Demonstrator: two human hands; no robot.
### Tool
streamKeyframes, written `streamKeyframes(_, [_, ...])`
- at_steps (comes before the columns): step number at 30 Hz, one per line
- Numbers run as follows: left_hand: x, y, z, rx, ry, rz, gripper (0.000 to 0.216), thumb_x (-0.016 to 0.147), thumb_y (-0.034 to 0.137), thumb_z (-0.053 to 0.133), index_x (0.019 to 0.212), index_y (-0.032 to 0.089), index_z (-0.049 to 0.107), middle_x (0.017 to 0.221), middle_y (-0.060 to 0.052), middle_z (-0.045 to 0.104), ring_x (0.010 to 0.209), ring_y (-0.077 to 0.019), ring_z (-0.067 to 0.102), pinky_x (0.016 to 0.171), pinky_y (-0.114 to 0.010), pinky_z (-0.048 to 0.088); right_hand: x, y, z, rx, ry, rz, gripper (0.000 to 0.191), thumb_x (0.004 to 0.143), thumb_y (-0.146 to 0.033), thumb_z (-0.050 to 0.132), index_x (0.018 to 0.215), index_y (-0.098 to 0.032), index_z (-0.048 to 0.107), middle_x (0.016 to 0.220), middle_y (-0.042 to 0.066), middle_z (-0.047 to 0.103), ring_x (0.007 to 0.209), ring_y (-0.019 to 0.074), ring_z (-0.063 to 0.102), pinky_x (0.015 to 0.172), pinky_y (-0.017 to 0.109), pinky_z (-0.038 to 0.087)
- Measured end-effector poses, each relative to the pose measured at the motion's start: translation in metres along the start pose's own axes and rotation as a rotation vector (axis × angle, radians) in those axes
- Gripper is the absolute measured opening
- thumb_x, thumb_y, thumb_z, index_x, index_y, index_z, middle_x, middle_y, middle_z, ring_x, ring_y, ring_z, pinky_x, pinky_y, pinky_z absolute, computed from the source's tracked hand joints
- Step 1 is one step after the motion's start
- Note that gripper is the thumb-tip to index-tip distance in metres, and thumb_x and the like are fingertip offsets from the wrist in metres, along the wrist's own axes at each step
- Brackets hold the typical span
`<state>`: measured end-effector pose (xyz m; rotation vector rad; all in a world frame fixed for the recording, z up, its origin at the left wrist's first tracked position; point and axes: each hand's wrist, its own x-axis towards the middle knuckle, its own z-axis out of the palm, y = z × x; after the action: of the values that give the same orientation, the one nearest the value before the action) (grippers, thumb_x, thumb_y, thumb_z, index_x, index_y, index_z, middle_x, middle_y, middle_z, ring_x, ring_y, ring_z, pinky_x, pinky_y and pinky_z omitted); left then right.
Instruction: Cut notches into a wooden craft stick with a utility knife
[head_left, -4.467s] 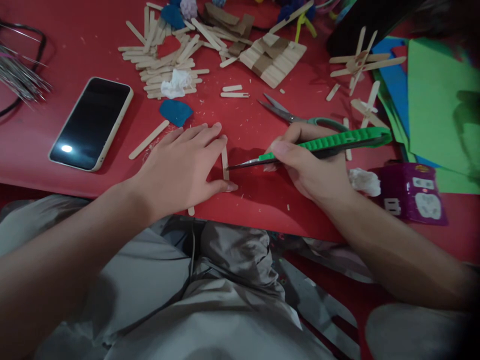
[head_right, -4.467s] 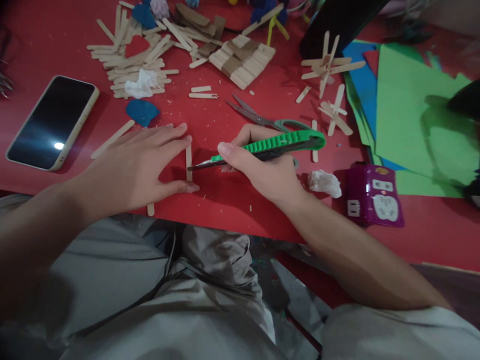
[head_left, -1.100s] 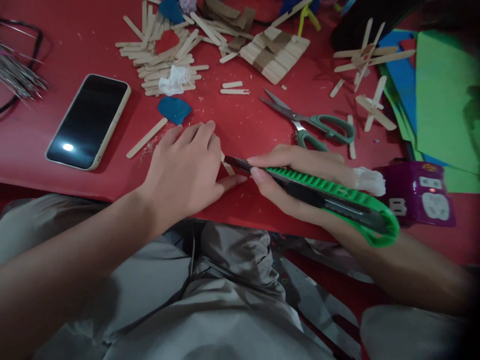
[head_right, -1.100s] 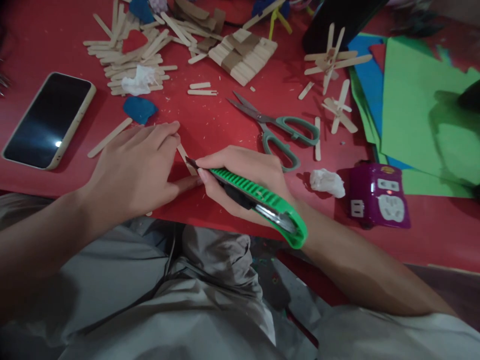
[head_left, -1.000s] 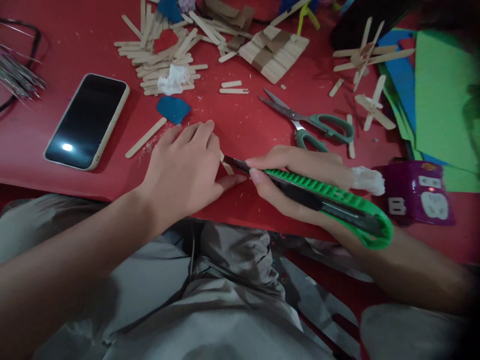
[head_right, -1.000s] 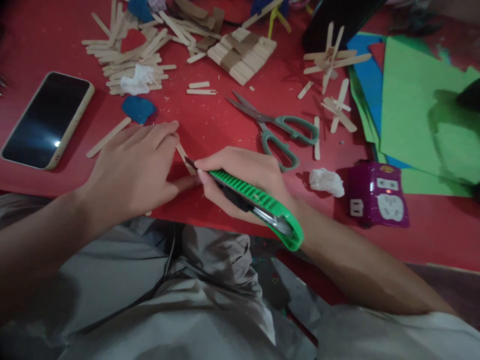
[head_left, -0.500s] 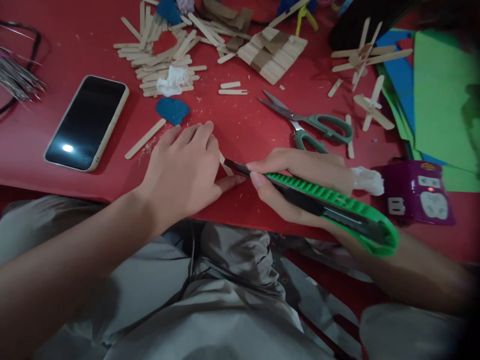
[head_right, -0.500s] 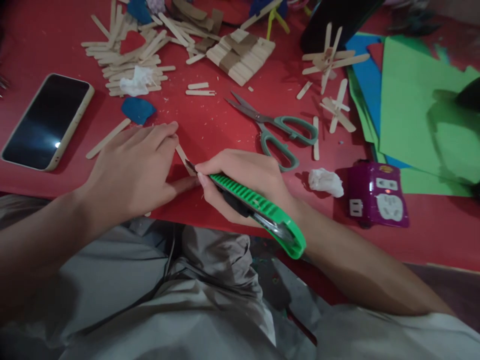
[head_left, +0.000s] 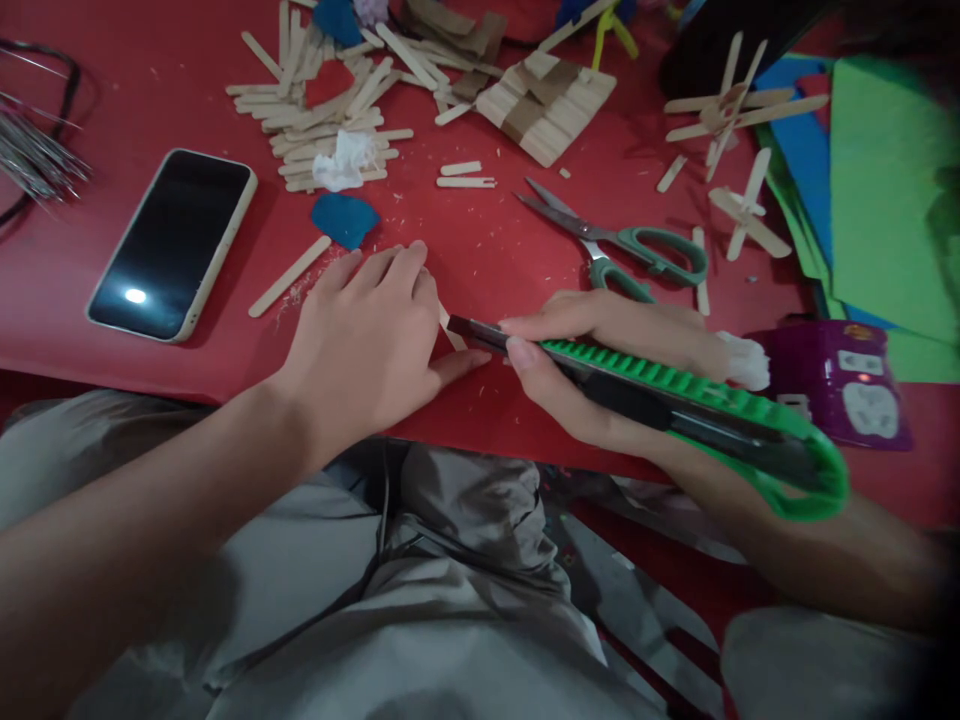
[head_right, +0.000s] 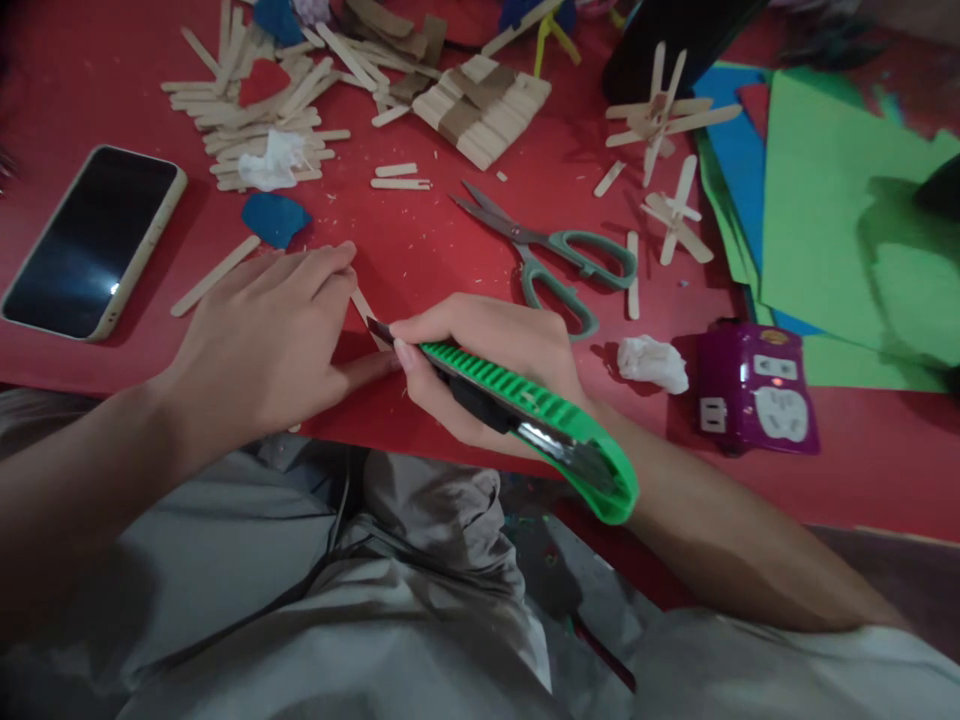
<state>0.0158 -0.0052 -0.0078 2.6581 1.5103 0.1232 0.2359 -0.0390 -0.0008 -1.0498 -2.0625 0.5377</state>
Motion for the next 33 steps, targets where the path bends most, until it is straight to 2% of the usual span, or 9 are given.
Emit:
streamKeyframes(2, [0.000, -0.001, 0.001, 0.006, 0.013, 0.010, 0.062, 0.105, 0.058, 0.068, 0.140, 0.009, 0.079, 0.165, -0.025, 0.066, 0.147, -0.0477, 0.068, 0.125, -0.057, 0.051, 0.000, 0.001, 0.003, 0.027, 0.065, -0.017, 0.019, 0.099, -0.011, 0.072, 0.101, -0.029, 0.079, 0.093, 0.000, 0.088, 0.081, 0.0206, 0.086, 0.079, 0.031, 0.071])
streamKeyframes(7, [-0.001, -0.003, 0.004, -0.009, 0.045, 0.023, 0.059, 0.105, 0.057, 0.066, 0.139, 0.011, 0.079, 0.164, -0.024, 0.068, 0.146, -0.0462, 0.068, 0.124, -0.057, 0.052, 0.000, 0.005, 0.007, -0.017, 0.022, 0.020, 0.014, 0.102, -0.017, 0.073, 0.100, -0.029, 0.080, 0.097, 0.000, 0.089, 0.079, 0.0190, 0.085, 0.080, 0.031, 0.071])
streamKeyframes(13, [0.001, -0.001, -0.001, -0.037, -0.030, -0.009, 0.062, 0.103, 0.056, 0.072, 0.144, 0.010, 0.079, 0.171, -0.024, 0.061, 0.152, -0.0495, 0.064, 0.129, -0.060, 0.050, -0.003, 0.006, 0.003, -0.066, 0.003, -0.035, 0.018, 0.103, -0.017, 0.068, 0.102, -0.031, 0.078, 0.088, -0.001, 0.085, 0.071, 0.0205, 0.081, 0.076, 0.036, 0.072])
streamKeyframes(18, [0.001, 0.000, -0.001, -0.058, -0.002, -0.009, 0.058, 0.100, 0.055, 0.078, 0.139, 0.012, 0.081, 0.167, -0.025, 0.064, 0.150, -0.0518, 0.065, 0.128, -0.063, 0.051, 0.001, 0.002, -0.003, -0.082, -0.081, 0.028, 0.018, 0.103, -0.017, 0.068, 0.099, -0.032, 0.076, 0.090, 0.000, 0.086, 0.076, 0.0233, 0.083, 0.077, 0.037, 0.072])
streamKeyframes(23, [0.000, 0.000, -0.001, -0.013, 0.018, 0.015, 0.055, 0.102, 0.054, 0.075, 0.136, 0.012, 0.082, 0.162, -0.025, 0.069, 0.146, -0.0496, 0.068, 0.124, -0.062, 0.054, 0.005, 0.004, -0.004, -0.057, -0.118, 0.037, 0.018, 0.102, -0.016, 0.069, 0.094, -0.030, 0.076, 0.089, 0.001, 0.085, 0.075, 0.0223, 0.082, 0.076, 0.035, 0.070])
streamKeyframes(29, [0.001, 0.003, -0.003, 0.034, -0.035, -0.013, 0.064, 0.102, 0.055, 0.075, 0.138, 0.003, 0.079, 0.165, -0.029, 0.065, 0.149, -0.0508, 0.066, 0.125, -0.060, 0.053, 0.003, 0.006, -0.002, -0.081, -0.091, 0.001, 0.017, 0.101, -0.014, 0.071, 0.094, -0.028, 0.077, 0.088, 0.001, 0.084, 0.073, 0.0200, 0.080, 0.073, 0.031, 0.066])
streamKeyframes(33, [0.001, 0.003, -0.001, 0.045, -0.013, 0.001, 0.060, 0.104, 0.054, 0.073, 0.137, 0.004, 0.079, 0.166, -0.028, 0.065, 0.149, -0.0482, 0.067, 0.126, -0.058, 0.053, 0.000, 0.005, 0.001, -0.098, -0.053, -0.071, 0.014, 0.104, -0.014, 0.070, 0.097, -0.025, 0.077, 0.086, 0.002, 0.084, 0.070, 0.0176, 0.080, 0.071, 0.027, 0.063])
